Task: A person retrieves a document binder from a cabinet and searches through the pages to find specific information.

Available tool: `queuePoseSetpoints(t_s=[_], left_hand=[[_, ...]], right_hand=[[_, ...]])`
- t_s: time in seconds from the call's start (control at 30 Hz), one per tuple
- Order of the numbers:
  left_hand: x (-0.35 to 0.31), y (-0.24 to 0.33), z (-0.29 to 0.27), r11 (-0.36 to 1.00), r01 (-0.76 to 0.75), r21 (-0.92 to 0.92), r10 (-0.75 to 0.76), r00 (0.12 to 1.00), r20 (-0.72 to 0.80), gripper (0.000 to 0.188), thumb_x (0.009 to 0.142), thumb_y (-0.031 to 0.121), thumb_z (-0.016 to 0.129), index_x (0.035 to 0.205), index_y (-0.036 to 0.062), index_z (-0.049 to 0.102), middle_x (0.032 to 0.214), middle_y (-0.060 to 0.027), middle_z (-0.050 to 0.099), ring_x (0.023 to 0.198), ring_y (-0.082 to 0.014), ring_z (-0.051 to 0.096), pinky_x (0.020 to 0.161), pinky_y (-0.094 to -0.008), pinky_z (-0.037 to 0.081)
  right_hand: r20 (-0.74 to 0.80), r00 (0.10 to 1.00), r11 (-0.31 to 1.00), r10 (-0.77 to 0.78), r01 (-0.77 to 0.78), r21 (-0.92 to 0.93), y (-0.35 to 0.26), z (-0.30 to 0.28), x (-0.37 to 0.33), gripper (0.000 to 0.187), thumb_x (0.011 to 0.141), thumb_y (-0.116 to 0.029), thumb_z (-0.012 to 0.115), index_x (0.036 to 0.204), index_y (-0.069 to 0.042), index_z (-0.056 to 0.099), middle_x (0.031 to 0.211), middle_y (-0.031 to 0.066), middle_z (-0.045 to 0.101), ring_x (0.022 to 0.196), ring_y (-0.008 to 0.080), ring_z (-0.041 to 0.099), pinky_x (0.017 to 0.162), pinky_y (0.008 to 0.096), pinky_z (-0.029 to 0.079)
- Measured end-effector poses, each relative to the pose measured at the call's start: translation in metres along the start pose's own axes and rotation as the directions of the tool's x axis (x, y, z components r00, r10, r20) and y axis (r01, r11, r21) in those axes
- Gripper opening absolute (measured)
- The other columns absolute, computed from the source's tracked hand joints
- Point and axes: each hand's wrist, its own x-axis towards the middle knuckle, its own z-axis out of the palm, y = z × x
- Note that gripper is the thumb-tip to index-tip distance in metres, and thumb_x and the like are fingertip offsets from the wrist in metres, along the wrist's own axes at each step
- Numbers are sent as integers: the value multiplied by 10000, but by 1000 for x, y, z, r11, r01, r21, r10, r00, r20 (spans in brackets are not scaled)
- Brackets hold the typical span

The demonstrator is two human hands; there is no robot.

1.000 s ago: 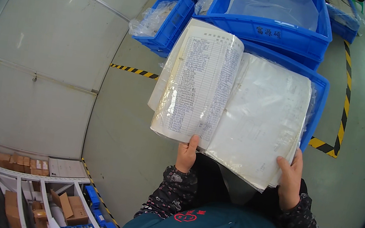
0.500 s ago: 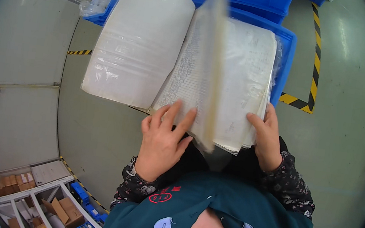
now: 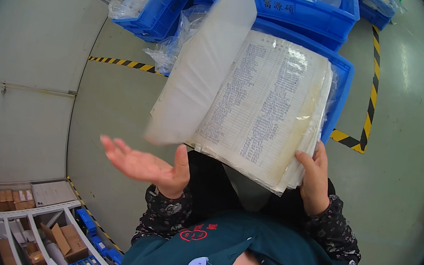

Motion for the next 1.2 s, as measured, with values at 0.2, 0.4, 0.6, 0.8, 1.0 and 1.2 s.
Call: queuePoseSetpoints(t_s=[0.2,0.4,0.6,0.8,1.0,1.2], left_hand=[[0,21,2,955,175,-238,152,397,905,734,712,346,694,1294,29,379,1357,-160,346,1283,-319,297,1044,-512,165],[-6,42,1,955,155,-253,220,202,954,700,653,383,706,1245,97,465,1330,-114,398,1263,-312,332,1028,-519,210],[7,46,3,974,122,-189,168,163,972,588,692,301,691,1195,75,488,1304,-111,424,1231,-296,372,992,-505,283],[38,-3,29,933,115,-341,283,352,892,358,731,106,639,1069,22,554,1106,-143,557,1058,-298,514,893,-376,412],[62,-55,104,963,124,-241,137,544,828,305,791,-32,478,1084,10,555,1077,-149,576,1013,-336,527,861,-367,422],[31,-83,157,924,178,-338,226,460,859,361,760,-81,430,1068,35,579,1049,-129,562,995,-305,494,853,-338,405]], right_hand=[[25,999,1000,22,-22,-1,0,-6,2,445,792,-6,470,1216,49,351,1158,139,499,1067,191,486,928,310,376],[14,995,947,97,-96,308,4,-7,1,361,876,-114,437,1195,42,376,1160,114,503,1053,181,490,915,299,376],[35,999,999,-7,8,-35,0,3,-2,404,866,-75,519,1217,29,349,1162,128,496,1065,172,481,918,300,379],[63,998,999,32,-31,-16,0,-2,-2,444,837,-11,518,1234,38,326,1176,133,494,1067,176,493,927,303,382],[33,999,998,33,-32,-48,0,-11,0,453,823,-54,547,1222,42,353,1164,127,511,1064,178,494,931,300,374],[-97,995,996,-20,11,-93,-2,1,2,472,804,-102,607,1197,44,390,1136,139,527,1027,185,517,896,295,401]])
